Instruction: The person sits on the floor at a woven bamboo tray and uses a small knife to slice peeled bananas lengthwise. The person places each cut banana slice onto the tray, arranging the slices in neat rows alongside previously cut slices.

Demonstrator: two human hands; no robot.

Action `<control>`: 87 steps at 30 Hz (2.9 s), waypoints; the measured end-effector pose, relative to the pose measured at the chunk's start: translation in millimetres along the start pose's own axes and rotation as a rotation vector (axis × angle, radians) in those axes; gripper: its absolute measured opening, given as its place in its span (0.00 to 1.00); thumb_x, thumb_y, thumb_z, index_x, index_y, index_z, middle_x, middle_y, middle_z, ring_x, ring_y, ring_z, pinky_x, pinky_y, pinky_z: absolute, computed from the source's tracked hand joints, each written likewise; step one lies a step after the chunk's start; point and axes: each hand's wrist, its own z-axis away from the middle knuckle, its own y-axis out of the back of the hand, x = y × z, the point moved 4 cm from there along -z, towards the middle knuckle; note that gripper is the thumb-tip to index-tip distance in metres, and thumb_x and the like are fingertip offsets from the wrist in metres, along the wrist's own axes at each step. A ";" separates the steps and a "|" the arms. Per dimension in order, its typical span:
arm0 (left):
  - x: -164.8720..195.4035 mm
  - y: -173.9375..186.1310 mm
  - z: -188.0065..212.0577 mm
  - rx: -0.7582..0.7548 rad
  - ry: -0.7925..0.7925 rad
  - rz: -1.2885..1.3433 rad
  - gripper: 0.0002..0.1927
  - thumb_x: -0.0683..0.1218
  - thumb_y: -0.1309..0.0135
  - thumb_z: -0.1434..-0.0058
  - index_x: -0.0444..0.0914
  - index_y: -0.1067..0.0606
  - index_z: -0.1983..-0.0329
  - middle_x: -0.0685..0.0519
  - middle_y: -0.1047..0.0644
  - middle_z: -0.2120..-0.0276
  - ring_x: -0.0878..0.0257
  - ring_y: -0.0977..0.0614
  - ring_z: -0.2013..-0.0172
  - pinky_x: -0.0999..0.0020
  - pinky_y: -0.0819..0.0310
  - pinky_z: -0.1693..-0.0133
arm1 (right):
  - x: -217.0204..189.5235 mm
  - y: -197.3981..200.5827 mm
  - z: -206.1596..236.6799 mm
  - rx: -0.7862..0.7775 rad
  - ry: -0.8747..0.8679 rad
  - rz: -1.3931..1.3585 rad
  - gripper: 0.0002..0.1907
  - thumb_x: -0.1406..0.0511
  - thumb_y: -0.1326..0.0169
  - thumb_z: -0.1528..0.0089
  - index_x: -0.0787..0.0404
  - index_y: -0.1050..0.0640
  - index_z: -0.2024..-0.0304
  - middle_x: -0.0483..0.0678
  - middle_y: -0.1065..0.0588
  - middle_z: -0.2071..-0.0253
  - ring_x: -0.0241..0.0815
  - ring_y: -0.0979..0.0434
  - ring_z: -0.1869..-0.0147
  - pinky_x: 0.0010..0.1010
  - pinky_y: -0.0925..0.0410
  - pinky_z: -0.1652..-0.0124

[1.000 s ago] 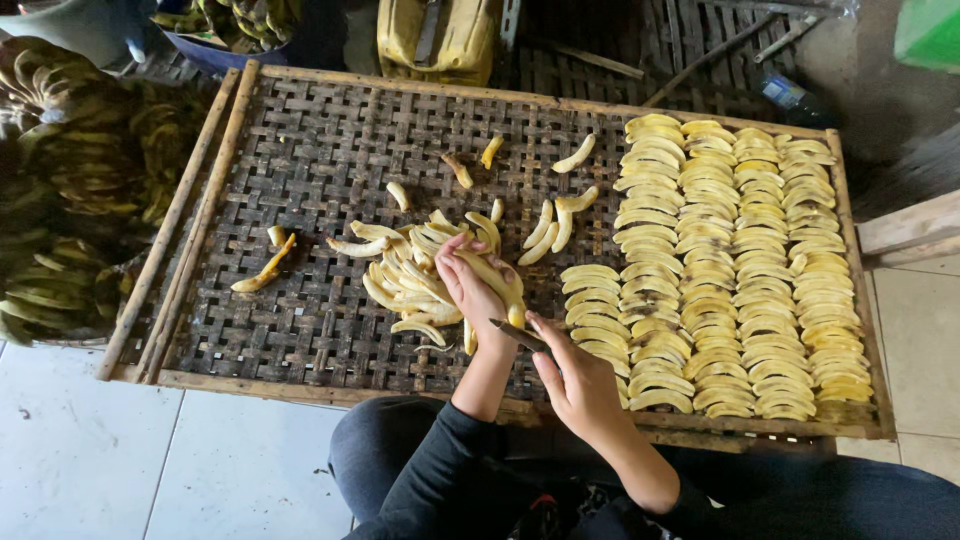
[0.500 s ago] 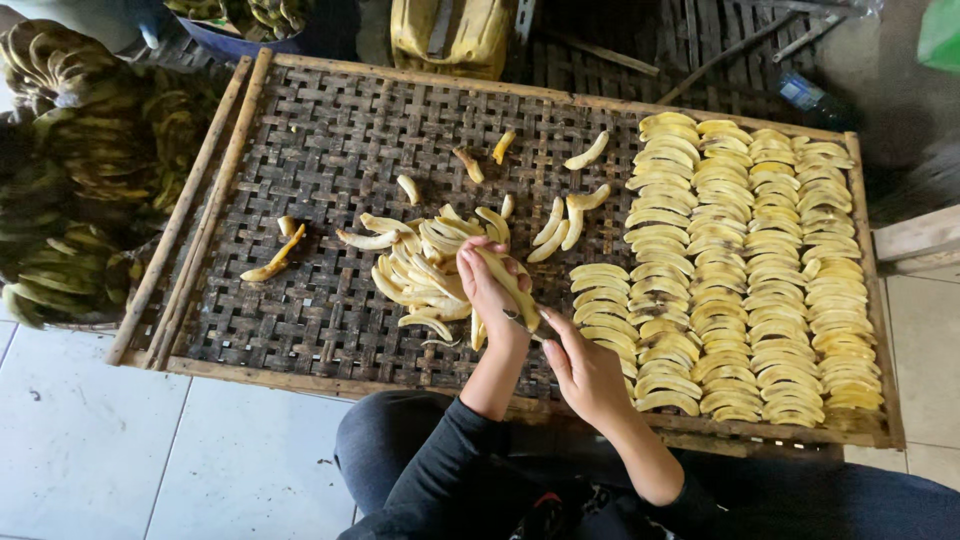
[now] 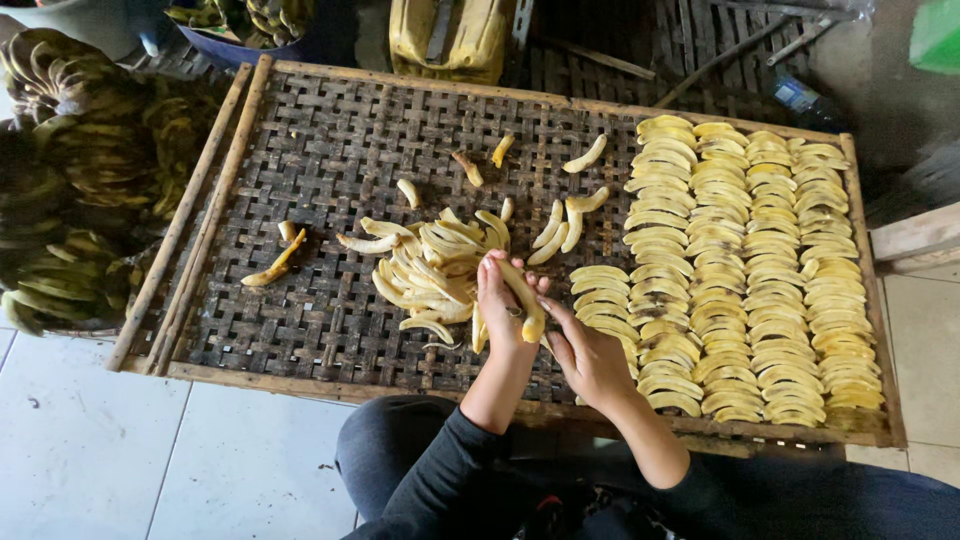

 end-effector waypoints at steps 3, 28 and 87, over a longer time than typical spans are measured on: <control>-1.3 0.3 -0.3 -0.055 0.017 0.091 0.10 0.52 0.59 0.24 0.42 0.34 0.55 0.53 0.30 0.65 0.59 0.25 0.70 0.48 0.21 0.49 | 0.8 -0.5 -4.6 -0.011 0.038 0.020 0.26 0.64 0.48 0.34 0.50 0.33 0.33 0.56 0.18 0.60 0.55 0.19 0.69 0.41 0.29 0.71; -27.2 14.3 0.6 -0.020 0.303 0.107 0.15 0.48 0.67 0.23 0.37 0.31 0.59 0.42 0.22 0.51 0.52 0.24 0.43 0.58 0.33 0.36 | 62.9 -16.8 -31.4 -0.171 -0.073 0.162 0.23 0.58 0.54 0.30 0.42 0.37 0.31 0.53 0.20 0.70 0.52 0.23 0.79 0.40 0.32 0.78; -45.7 50.8 -18.7 0.180 0.526 0.042 0.15 0.46 0.56 0.24 0.36 0.34 0.38 0.43 0.24 0.44 0.55 0.22 0.46 0.63 0.28 0.40 | 157.0 16.4 -135.5 -0.472 -0.383 -0.050 0.12 0.57 0.38 0.40 0.56 0.18 0.59 0.47 0.17 0.63 0.42 0.17 0.59 0.34 0.29 0.57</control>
